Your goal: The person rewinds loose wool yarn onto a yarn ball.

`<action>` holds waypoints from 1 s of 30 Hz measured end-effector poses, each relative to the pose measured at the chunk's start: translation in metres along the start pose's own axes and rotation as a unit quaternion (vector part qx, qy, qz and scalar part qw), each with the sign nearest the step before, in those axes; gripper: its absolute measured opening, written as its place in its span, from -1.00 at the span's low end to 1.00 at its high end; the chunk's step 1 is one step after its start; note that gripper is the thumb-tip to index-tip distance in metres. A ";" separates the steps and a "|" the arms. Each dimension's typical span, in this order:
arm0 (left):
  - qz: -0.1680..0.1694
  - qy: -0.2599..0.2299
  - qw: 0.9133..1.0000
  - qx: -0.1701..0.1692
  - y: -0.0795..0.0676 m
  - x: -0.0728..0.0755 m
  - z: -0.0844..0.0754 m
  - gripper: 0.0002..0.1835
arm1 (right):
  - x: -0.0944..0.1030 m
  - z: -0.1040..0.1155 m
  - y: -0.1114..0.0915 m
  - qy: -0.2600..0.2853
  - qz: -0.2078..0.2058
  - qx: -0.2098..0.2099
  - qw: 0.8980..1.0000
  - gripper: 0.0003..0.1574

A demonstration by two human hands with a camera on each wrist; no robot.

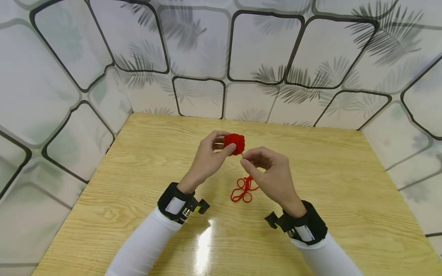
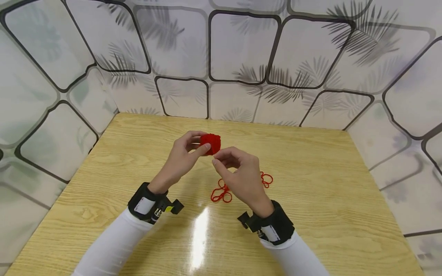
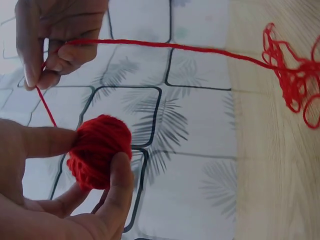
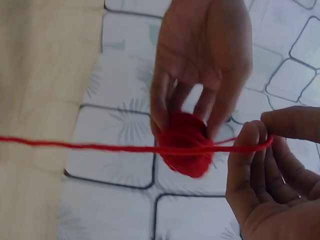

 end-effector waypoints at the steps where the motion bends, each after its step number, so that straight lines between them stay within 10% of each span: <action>1: 0.010 -0.039 0.999 0.009 0.001 0.000 0.000 -0.57 | -0.002 -0.004 -0.004 0.021 -0.001 -0.013 1.000 -0.84; 7: 0.114 -0.236 0.963 0.066 0.002 0.005 -0.009 -0.56 | -0.009 -0.029 -0.023 0.218 0.044 -0.104 0.970 -0.78; 15: 0.215 -0.284 0.931 0.086 -0.013 0.007 -0.023 -0.61 | -0.007 -0.060 -0.032 0.346 0.135 -0.184 0.910 -0.73; 23: 0.238 -0.006 0.971 -0.036 -0.044 0.005 -0.034 -0.69 | 0.008 -0.084 -0.022 0.222 0.121 -0.242 0.937 -0.61; 30: 0.148 0.237 0.954 -0.106 -0.062 -0.004 -0.023 -0.70 | 0.029 -0.072 -0.002 0.139 0.068 -0.194 0.969 -0.61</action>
Point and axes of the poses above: each hand's wrist, its own y-axis towards the middle knuckle, its own x-axis out of the back of the hand, z = x × y, the point moved 2 cm from there along y, towards the middle knuckle, and after that the axes turned 14 degrees about x, right-handed, at the moved point
